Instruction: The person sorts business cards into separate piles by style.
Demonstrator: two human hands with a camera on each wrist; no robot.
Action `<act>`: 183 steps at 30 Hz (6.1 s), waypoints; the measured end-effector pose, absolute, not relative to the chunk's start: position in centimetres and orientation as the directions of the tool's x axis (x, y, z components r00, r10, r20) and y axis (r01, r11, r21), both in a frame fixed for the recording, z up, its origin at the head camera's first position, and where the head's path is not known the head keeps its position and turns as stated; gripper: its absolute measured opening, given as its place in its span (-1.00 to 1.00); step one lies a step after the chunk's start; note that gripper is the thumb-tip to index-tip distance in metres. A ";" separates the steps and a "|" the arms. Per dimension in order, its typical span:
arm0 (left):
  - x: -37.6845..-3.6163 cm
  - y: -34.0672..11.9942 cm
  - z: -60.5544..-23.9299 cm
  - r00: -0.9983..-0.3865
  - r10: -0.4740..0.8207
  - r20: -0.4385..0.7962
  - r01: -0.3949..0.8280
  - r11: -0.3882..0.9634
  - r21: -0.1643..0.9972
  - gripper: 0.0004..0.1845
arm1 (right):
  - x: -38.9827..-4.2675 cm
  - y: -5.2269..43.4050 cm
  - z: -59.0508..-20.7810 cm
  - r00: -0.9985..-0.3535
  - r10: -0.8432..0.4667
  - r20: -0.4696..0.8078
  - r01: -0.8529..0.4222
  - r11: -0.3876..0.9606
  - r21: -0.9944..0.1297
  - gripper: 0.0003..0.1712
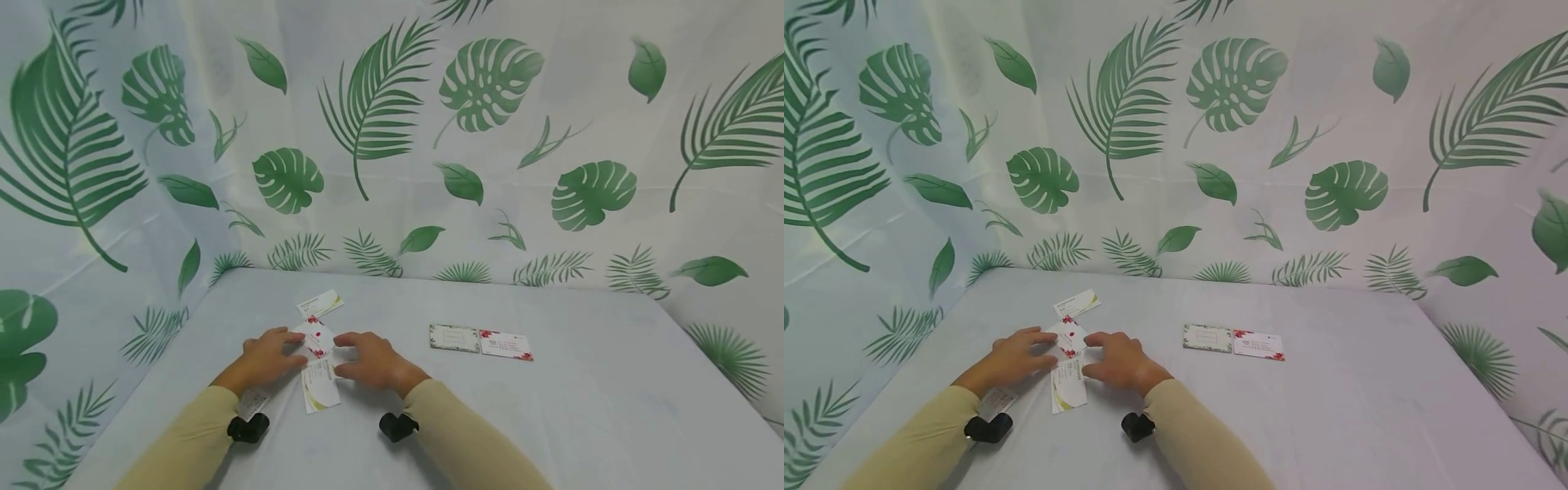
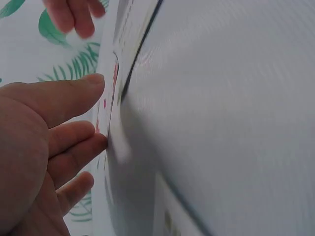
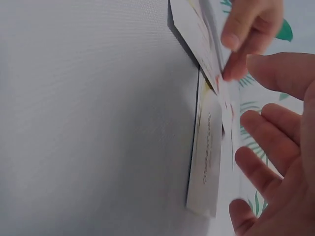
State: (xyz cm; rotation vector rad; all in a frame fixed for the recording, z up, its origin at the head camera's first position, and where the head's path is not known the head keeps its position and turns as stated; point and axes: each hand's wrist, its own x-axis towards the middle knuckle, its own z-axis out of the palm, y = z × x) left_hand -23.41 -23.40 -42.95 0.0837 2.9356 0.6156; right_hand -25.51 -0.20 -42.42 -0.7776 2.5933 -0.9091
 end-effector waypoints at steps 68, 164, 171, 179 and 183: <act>-30.3 -20.8 -42.4 -0.969 0.094 -0.230 -0.026 0.883 0.469 -0.43 | -30.0 0.4 -42.9 -0.943 -0.267 -0.200 -0.131 0.847 -0.515 -0.36; -30.2 -20.1 -42.9 -0.976 0.128 -0.175 0.038 0.896 0.443 -0.41 | -31.6 1.5 -43.5 -0.935 -0.342 -0.093 -0.233 0.791 -0.566 -0.34; -30.1 -19.5 -43.2 -0.975 0.168 -0.147 0.090 0.898 0.431 -0.43 | -31.1 2.6 -43.4 -0.932 -0.358 -0.051 -0.254 0.747 -0.615 -0.33; -29.7 -18.0 -41.9 -0.972 0.217 -0.087 0.153 0.870 0.468 -0.46 | -30.8 5.1 -41.9 -0.916 -0.401 0.004 -0.330 0.747 -0.578 -0.36; -29.2 -16.8 -40.9 -0.956 0.292 -0.012 0.249 0.834 0.493 -0.47 | -30.5 7.4 -40.7 -0.907 -0.421 0.026 -0.359 0.738 -0.571 -0.35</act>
